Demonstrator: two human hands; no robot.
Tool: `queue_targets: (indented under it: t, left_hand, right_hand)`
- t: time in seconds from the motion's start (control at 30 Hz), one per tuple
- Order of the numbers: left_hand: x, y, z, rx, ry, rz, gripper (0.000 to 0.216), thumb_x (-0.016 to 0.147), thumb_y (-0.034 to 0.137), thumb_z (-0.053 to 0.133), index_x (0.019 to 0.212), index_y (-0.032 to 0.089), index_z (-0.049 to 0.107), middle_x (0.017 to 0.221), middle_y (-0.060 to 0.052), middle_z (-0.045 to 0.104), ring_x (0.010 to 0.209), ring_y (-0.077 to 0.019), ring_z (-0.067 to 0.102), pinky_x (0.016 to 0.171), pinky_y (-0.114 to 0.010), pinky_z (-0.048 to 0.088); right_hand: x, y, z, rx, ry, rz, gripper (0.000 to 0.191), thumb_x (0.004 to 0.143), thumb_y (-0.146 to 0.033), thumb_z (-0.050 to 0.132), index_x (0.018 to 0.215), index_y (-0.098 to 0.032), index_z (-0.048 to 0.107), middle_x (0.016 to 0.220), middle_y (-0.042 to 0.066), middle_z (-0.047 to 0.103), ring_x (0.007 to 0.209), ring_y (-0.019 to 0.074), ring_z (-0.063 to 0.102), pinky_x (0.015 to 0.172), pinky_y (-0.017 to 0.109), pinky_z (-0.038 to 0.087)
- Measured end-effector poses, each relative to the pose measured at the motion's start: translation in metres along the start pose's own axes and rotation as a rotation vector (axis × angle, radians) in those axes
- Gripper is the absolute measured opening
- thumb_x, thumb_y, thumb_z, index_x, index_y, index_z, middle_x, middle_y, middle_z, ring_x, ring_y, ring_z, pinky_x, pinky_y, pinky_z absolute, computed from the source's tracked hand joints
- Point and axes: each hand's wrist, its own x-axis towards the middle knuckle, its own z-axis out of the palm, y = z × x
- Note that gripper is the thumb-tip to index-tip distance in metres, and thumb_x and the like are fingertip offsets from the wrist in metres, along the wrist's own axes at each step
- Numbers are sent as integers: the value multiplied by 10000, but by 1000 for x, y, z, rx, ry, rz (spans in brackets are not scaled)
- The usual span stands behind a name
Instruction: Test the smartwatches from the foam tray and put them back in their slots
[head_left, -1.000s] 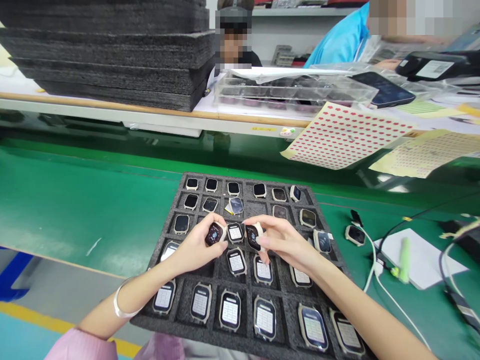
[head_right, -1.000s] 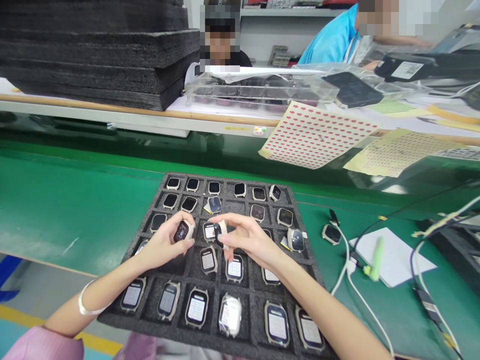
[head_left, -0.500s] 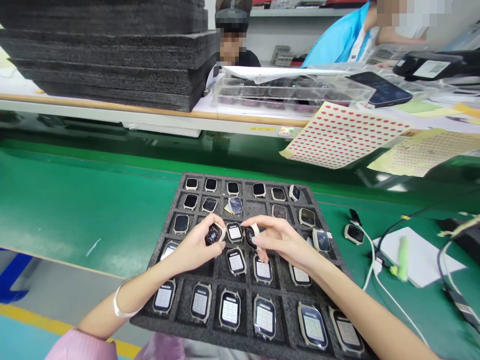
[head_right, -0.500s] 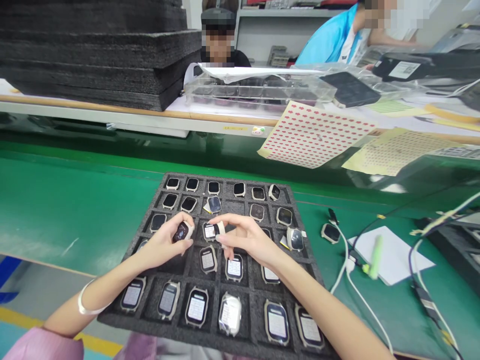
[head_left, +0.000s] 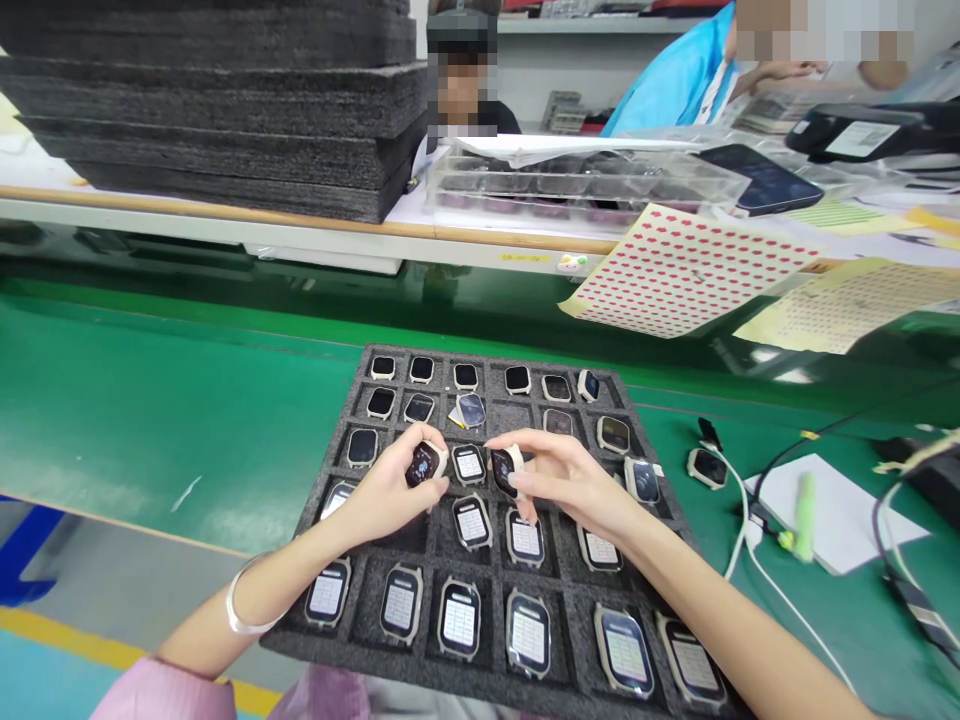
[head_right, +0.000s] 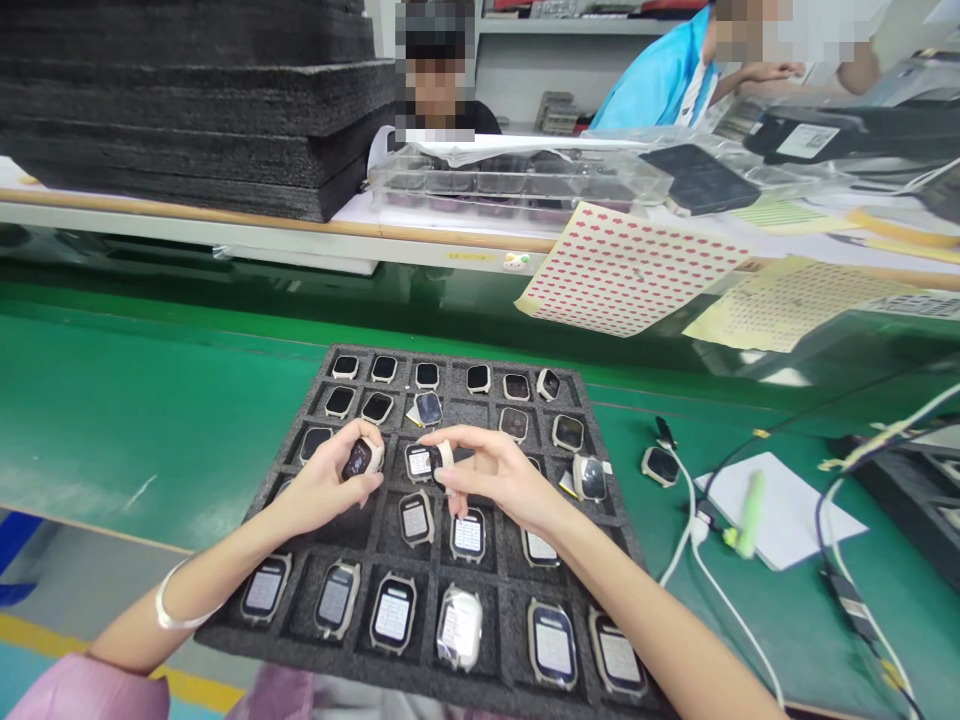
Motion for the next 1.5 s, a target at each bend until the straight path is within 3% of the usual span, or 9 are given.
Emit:
queue_targets:
  t: [0.13,0.3,0.43,0.57,0.8,1.13,1.27,1.37,1.5]
  left_hand:
    - [1,-2,2,-108,-45,-19,335,780,164,610,1074,218,459,854,25,471,586,-78,470,522,-201,413]
    - [3,-1,6,-312,-110,8,432,803,161,594,1190,234,416,985,-26,518,835,-159,564,676,-272,532]
    - [2,1,7,-361,-89,-21,380,818,147,516,1189,215,467,1074,-65,563,953,-208,584,756,-339,558]
    - [2,0,6,-381,-72,-49,378,813,148,490,1185,210,491,1063,-69,591,943,-214,603,751,-363,569]
    - [5,-5,4,-359,-126,-24,384,815,120,479,1188,210,472,1072,-65,584,949,-211,609,754,-346,577]
    - [4,-1,7,-352,-107,-20,363,811,111,482,1162,201,481,1029,-54,593,929,-195,606,742,-315,572]
    - [5,-2,6,-342,-63,2,370,800,102,489,1158,197,485,1028,-55,593,943,-196,599,732,-306,574]
    - [6,-1,5,-366,-16,-3,396,778,102,517,1163,191,482,1042,-63,602,956,-203,601,741,-317,577]
    - [6,4,4,-418,-44,-45,369,797,147,554,1158,181,489,1001,-68,628,927,-207,627,739,-324,576]
  right_hand:
    - [2,2,0,66,-39,16,469,839,-266,687,1272,-149,550,743,33,668,571,147,650,524,248,536]
    - [5,4,1,148,-62,45,491,849,-232,657,1310,-163,500,1004,102,658,702,174,685,549,247,552]
    - [6,5,4,133,34,26,432,831,-199,649,1247,-164,542,1006,102,674,612,151,669,479,225,527]
    - [5,7,7,74,110,2,432,833,-203,633,1254,-168,546,982,98,691,571,144,661,441,215,504]
    - [4,11,9,-4,125,-48,441,843,-203,610,1279,-178,543,923,78,707,570,154,670,448,220,503]
    - [2,12,11,-103,161,-77,422,838,-248,668,1236,-174,551,909,66,697,543,122,642,430,201,486]
    - [0,10,8,-144,65,-50,611,784,-198,713,1330,-195,437,1020,76,676,707,150,666,528,224,535]
    - [-1,11,-2,-252,-35,47,600,792,-202,688,1320,-194,405,931,57,676,731,184,673,577,274,557]
    - [0,14,-22,-773,36,60,447,797,-272,675,1200,-169,508,886,55,614,680,201,637,614,341,547]
